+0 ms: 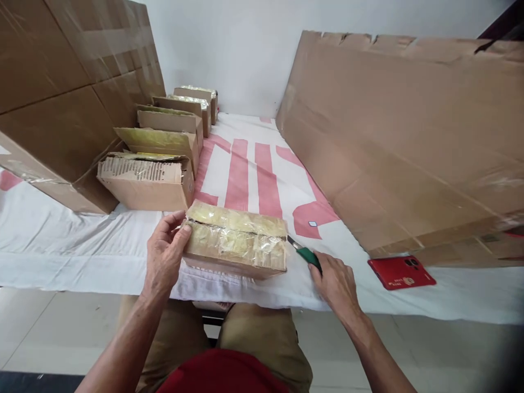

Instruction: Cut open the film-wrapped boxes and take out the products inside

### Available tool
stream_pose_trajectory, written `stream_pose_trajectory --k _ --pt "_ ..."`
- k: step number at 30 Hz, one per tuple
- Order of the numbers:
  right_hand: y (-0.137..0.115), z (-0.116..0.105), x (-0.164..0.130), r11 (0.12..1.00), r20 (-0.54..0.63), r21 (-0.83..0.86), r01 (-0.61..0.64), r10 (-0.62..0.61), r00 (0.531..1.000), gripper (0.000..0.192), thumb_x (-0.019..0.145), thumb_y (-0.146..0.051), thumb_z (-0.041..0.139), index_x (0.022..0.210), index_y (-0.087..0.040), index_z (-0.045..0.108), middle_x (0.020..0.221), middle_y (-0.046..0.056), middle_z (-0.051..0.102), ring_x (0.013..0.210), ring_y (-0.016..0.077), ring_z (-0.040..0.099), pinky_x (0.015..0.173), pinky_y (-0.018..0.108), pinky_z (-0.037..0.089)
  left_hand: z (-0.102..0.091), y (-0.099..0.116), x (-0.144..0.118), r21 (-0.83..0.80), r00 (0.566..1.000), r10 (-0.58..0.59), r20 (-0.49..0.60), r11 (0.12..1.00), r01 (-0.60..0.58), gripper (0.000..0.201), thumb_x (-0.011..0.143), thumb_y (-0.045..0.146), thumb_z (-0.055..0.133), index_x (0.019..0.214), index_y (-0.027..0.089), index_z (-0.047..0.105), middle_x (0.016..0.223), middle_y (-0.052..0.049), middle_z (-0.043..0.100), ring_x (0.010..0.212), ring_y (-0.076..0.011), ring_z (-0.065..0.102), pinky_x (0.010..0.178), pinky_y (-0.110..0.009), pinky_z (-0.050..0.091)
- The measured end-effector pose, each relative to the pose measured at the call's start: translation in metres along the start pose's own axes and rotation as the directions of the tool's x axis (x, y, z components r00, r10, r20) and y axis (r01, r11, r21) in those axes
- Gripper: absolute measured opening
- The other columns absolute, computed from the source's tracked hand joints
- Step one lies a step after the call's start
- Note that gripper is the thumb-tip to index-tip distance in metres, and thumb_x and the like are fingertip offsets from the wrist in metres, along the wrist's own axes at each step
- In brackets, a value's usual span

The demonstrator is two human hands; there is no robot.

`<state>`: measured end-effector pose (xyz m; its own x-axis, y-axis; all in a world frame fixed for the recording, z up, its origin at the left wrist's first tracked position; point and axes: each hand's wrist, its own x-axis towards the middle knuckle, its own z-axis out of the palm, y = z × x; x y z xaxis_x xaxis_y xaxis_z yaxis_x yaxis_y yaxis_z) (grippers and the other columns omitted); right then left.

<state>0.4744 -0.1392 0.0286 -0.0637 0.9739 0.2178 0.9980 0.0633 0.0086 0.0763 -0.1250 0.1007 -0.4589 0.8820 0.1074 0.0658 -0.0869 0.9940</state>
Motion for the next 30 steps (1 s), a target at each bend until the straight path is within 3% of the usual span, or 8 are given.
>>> stream_pose_trajectory --k 3,6,11,16,19,23,27,30 --pt "0.005 -0.003 0.0 0.994 0.003 0.097 -0.041 0.041 0.999 0.038 0.096 -0.031 0.045 0.118 -0.015 0.071 0.11 0.019 0.078 0.099 0.0359 0.071 0.083 0.049 0.052 -0.002 0.005 0.009 0.057 0.995 0.096 0.038 0.994 -0.098 0.051 0.083 0.05 0.073 0.125 0.021 0.07 0.132 -0.011 0.068 0.119 -0.0289 0.065 0.103 -0.041 0.053" --pt "0.01 -0.017 -0.002 0.936 -0.047 0.334 -0.111 0.134 0.99 0.038 0.092 -0.042 0.052 0.115 -0.019 0.07 0.11 0.014 0.077 0.094 0.0308 0.071 0.073 0.04 0.055 -0.004 0.004 0.019 0.091 0.96 0.234 0.152 0.964 -0.249 0.04 0.086 0.048 0.071 0.119 0.025 0.075 0.149 -0.01 0.058 0.138 -0.0326 0.055 0.115 -0.047 0.047" --pt "0.006 -0.076 0.004 0.745 -0.022 0.636 -0.201 0.278 0.96 0.042 0.093 -0.055 0.059 0.118 -0.024 0.072 0.092 0.006 0.076 0.075 0.023 0.068 0.066 0.033 0.055 -0.003 -0.003 0.029 0.124 0.933 0.232 0.274 0.954 -0.274 0.032 0.087 0.046 0.068 0.106 0.022 0.079 0.15 -0.011 0.058 0.149 -0.0342 0.047 0.126 -0.053 0.034" --pt "-0.028 -0.133 0.028 0.543 0.118 0.832 -0.115 0.03 0.993 0.046 0.097 -0.06 0.06 0.123 -0.024 0.071 0.089 0.005 0.075 0.063 0.0178 0.064 0.059 0.031 0.056 0.0 -0.007 0.027 0.117 0.938 0.202 0.282 0.963 -0.243 0.037 0.088 0.045 0.064 0.109 0.018 0.078 0.145 -0.014 0.064 0.144 -0.0334 0.052 0.126 -0.052 0.034" --pt "-0.063 -0.159 0.046 0.629 0.067 0.772 0.098 -0.233 0.97 0.046 0.095 -0.054 0.068 0.131 -0.026 0.07 0.108 0.006 0.079 0.081 0.0213 0.073 0.069 0.031 0.06 0.003 -0.006 0.026 0.091 0.941 0.192 0.28 0.97 -0.225 0.041 0.091 0.05 0.061 0.109 0.018 0.078 0.141 -0.014 0.067 0.14 -0.0321 0.056 0.124 -0.05 0.037" --pt "-0.113 -0.181 0.071 0.716 0.04 0.571 0.402 -0.513 0.857 0.037 0.107 -0.038 0.05 0.137 -0.027 0.068 0.117 0.006 0.079 0.098 0.0221 0.075 0.084 0.033 0.059 0.005 -0.006 0.027 0.067 0.947 0.163 0.276 0.98 -0.188 0.042 0.093 0.051 0.057 0.109 0.018 0.078 0.136 -0.014 0.071 0.14 -0.0309 0.057 0.124 -0.048 0.037" --pt "-0.149 -0.185 0.09 0.761 0.132 0.282 0.584 -0.634 0.762 0.032 0.107 -0.027 0.049 0.133 -0.021 0.067 0.116 0.008 0.079 0.091 0.0221 0.075 0.07 0.032 0.054 0.005 -0.009 0.027 0.043 0.954 0.12 0.276 0.99 -0.137 0.042 0.089 0.048 0.06 0.111 0.017 0.078 0.141 -0.015 0.069 0.14 -0.0318 0.057 0.123 -0.048 0.038" --pt "-0.167 -0.183 0.097 0.759 0.225 0.066 0.648 -0.644 0.731 0.024 0.106 -0.026 0.054 0.123 -0.018 0.069 0.103 0.008 0.079 0.083 0.0214 0.073 0.057 0.028 0.041 0.006 -0.011 0.027 0.016 0.957 0.093 0.274 0.995 -0.102 0.042 0.086 0.046 0.06 0.111 0.017 0.078 0.144 -0.014 0.067 0.14 -0.0318 0.058 0.124 -0.048 0.037"
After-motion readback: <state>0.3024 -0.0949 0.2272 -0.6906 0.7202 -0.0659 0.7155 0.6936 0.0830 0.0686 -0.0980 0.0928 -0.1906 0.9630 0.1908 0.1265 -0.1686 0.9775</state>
